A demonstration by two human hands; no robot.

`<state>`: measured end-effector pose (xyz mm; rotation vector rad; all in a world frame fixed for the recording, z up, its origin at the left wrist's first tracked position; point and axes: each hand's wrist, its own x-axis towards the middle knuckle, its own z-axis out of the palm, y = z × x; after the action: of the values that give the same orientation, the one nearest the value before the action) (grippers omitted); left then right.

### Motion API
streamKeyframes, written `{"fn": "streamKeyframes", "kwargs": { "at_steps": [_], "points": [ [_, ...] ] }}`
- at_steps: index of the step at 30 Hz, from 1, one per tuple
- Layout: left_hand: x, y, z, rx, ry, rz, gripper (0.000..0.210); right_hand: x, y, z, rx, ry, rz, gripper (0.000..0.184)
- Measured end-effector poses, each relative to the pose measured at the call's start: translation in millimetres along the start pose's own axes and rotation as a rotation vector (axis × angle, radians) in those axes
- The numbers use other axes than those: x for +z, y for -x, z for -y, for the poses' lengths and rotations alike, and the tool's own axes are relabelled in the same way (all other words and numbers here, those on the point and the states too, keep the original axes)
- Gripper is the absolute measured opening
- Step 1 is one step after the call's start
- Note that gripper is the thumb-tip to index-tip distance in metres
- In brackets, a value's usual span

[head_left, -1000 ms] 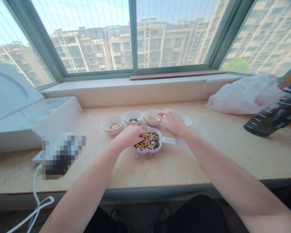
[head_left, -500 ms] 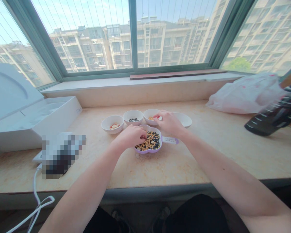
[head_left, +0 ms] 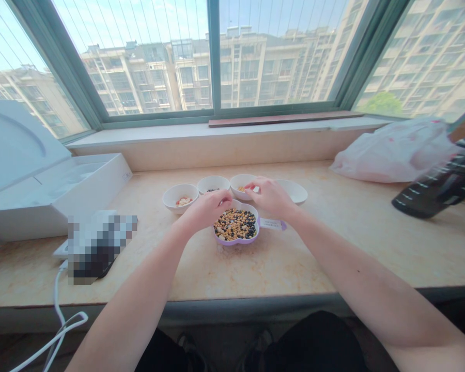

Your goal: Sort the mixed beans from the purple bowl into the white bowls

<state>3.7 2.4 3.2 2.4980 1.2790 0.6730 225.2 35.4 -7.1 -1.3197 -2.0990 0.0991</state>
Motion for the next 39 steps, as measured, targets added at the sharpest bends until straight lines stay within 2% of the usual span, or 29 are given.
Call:
{"fn": "streamKeyframes", "kwargs": {
  "at_steps": [4, 8, 12, 26, 39],
  "points": [
    [-3.3, -1.6, 5.0, -0.028, 0.138, -0.232, 0.015, 1.5, 0.1, -0.1, -0.009, -0.016, 0.015, 0.019],
    [-0.4, -3.7, 8.5, 0.018, 0.233, -0.477, 0.01, 4.3, 0.3, -1.5, -0.027, -0.026, 0.037, 0.02],
    [-1.4, -2.5, 7.0, 0.056, 0.206, -0.59, 0.007, 4.6, 2.4, 2.0, -0.046, -0.057, 0.051, 0.02],
    [-3.3, 1.3, 11.8, 0.129, -0.09, -0.574, 0.008, 6.6, 6.0, 9.9, -0.082, -0.102, 0.049, 0.016],
    [-0.8, 1.2, 10.2, 0.132, -0.14, -0.414, 0.008, 4.1, 6.4, 14.6, -0.054, -0.147, 0.029, 0.017]
  ]
}}
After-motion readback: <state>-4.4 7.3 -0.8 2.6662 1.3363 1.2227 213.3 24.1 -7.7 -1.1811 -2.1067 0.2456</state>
